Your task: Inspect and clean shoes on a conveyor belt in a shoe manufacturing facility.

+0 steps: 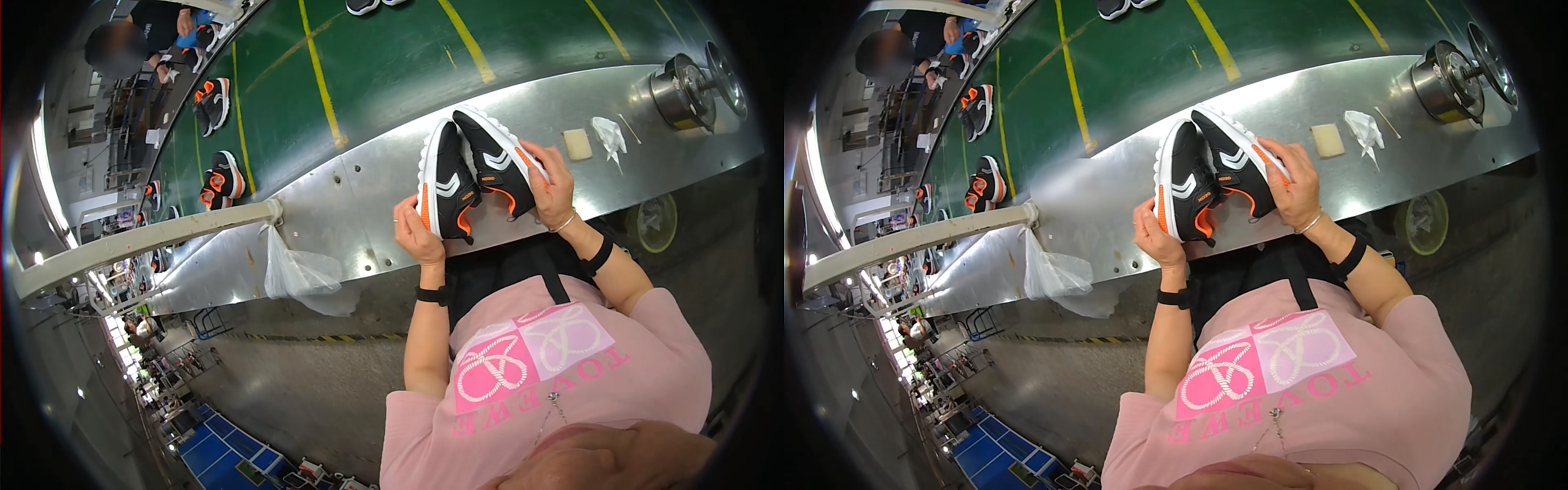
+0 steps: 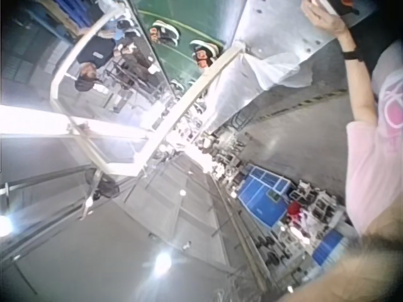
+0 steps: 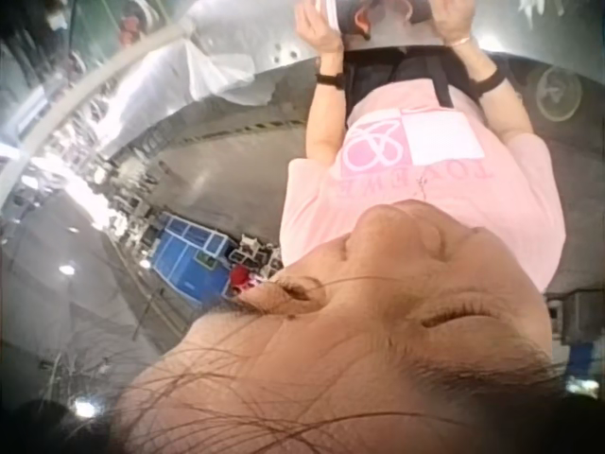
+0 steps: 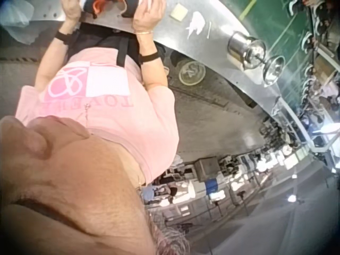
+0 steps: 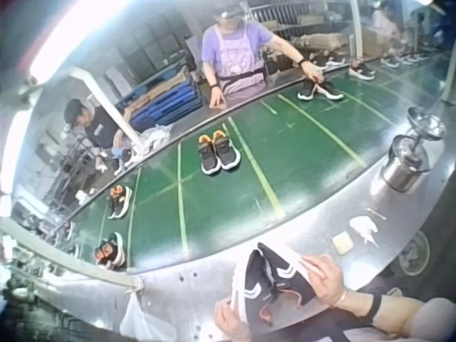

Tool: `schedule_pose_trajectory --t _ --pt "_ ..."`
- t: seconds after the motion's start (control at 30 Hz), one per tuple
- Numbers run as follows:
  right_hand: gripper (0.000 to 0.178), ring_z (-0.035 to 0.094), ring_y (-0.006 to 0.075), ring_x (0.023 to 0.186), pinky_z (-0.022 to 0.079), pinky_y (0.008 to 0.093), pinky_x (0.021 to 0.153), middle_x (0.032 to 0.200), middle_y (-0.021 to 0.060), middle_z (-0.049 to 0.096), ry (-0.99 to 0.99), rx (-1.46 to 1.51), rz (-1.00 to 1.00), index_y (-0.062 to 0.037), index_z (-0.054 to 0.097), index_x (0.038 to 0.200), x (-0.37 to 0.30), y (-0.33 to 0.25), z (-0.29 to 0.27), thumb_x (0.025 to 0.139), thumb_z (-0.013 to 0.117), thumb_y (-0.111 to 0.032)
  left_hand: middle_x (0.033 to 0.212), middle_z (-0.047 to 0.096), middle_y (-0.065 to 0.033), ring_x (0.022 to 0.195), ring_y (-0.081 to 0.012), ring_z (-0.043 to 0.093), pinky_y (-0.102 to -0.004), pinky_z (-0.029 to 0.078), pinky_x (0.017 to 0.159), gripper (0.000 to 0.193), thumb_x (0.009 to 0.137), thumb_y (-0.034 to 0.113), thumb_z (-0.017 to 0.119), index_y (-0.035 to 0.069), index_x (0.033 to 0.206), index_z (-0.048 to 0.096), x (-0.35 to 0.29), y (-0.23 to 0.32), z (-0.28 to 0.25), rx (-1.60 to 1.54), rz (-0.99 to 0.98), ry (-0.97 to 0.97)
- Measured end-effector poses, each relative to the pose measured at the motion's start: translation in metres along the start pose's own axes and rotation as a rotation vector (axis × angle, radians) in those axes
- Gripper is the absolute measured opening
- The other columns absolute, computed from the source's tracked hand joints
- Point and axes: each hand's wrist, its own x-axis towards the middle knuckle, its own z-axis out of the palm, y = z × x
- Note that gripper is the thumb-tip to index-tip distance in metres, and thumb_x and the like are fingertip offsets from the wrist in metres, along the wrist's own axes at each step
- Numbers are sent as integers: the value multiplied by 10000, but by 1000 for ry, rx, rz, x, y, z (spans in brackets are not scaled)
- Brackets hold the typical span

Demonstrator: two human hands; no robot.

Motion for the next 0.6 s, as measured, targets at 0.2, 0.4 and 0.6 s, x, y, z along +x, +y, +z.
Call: schedule_pose_trajectory --t 0.2,0.4,0.6 --pt "313 614 337 950 484 389 862 1085 192 670 75 23 -28 41 644 1147 -8 12 1 873 513 -33 936 629 -142 889 -238 584 -339 461 850 318 1010 167 392 -51 992 622 -9 -6 2 75 28 16" --pt "325 599 297 960 472 362 869 1068 179 649 79 109 44 51 641 1139 -21 18 -5 893 467 -70 941 632 -143 895 -248 600 -335 460 842 326 1018 178 398 -49 994 631 -18 -5 0 24 34 -4" --pt "322 591 280 946 472 352 847 1057 172 632 75 116 28 42 633 1145 -19 20 2 898 461 -71 969 646 -158 918 -251 611 -339 462 849 338 1018 170 399 -63 976 640 -17 -10 -3 -27 -37 2"
